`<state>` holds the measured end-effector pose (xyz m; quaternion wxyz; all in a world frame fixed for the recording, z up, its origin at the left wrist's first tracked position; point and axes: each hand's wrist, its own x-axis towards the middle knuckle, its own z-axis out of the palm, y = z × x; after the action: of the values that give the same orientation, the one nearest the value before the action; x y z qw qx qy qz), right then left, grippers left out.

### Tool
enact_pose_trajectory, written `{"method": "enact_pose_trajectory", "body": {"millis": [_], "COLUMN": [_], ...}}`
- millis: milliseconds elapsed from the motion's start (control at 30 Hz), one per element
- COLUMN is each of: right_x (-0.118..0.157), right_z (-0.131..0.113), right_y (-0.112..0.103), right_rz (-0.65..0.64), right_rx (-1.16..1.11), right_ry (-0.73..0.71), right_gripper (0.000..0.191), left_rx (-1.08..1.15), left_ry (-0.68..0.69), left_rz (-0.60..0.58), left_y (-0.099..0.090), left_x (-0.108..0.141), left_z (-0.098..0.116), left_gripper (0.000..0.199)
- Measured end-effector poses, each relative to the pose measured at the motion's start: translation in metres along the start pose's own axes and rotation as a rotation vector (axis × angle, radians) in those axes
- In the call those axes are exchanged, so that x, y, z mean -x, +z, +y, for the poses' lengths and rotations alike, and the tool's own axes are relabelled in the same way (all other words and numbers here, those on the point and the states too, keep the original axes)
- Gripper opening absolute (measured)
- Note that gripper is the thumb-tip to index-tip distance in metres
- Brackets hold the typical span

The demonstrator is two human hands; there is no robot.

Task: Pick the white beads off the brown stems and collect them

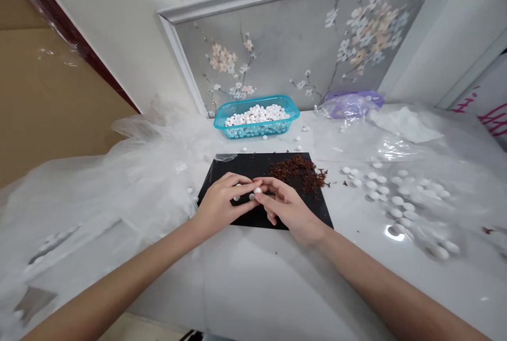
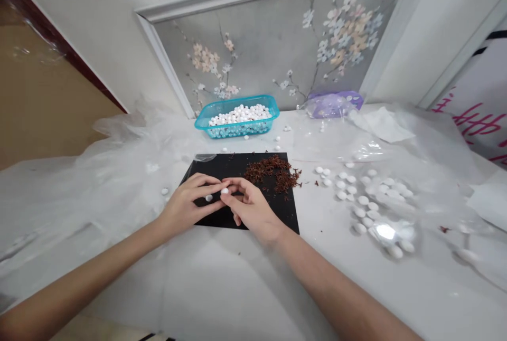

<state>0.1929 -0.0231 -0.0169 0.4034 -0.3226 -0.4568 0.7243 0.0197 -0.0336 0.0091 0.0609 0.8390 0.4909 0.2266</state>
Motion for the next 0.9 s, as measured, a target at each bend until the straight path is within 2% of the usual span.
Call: {"method": "enact_pose_trajectory", "body": {"millis": [67, 133, 233, 333, 433, 567, 667, 767, 900], "right_x": [-0.001, -0.003, -0.006, -0.007, -0.006, -0.006, -0.008, -0.009, -0.010], "right_z": [0.000, 0.000, 0.001, 0.001, 0.002, 0.004, 0.004, 0.003, 0.003], "right_y": [-0.002, -0.005, -0.009, -0.010, -0.010, -0.010, -0.009, -0.009, -0.010], "right_rz": [0.048, 0.117, 0.192, 0.198, 0.192, 0.206, 0.229, 0.248, 0.257], "right_rx": [0.032, 0.050, 0.053, 0.074, 0.097, 0.092, 0.084, 0.073, 0.077], "right_ry": [0.002, -0.014, -0.057, -0.063, -0.070, -0.079, -0.076, -0.067, -0.058], "right_gripper": [0.035, 0.033, 0.031, 0.031, 0.032, 0.031, 0.030, 0.029, 0.028], "left_rx": [0.031, 0.042, -0.045, -0.146, -0.222, -0.324, -0.304, -0.243, -0.244], "left_ry": [-0.090, -0.261, -0.537, -0.687, -0.661, -0.513, -0.441, -0.461, -0.456], "left_rz": [-0.078, -0.112, -0.139, -0.253, -0.313, -0.285, -0.260, -0.225, -0.213], "left_y": [-0.010, -0.024, -0.048, -0.065, -0.064, -0.049, -0.041, -0.040, -0.035], "left_x": [0.010, 0.023, 0.044, 0.057, 0.061, 0.058, 0.056, 0.052, 0.039], "left_z": [-0.009, -0.023, -0.047, -0.058, -0.056, -0.058, -0.067, -0.069, -0.050], "left_gripper": [0.051, 0.068, 0.076, 0.078, 0.070, 0.053, 0.041, 0.035, 0.032]}}
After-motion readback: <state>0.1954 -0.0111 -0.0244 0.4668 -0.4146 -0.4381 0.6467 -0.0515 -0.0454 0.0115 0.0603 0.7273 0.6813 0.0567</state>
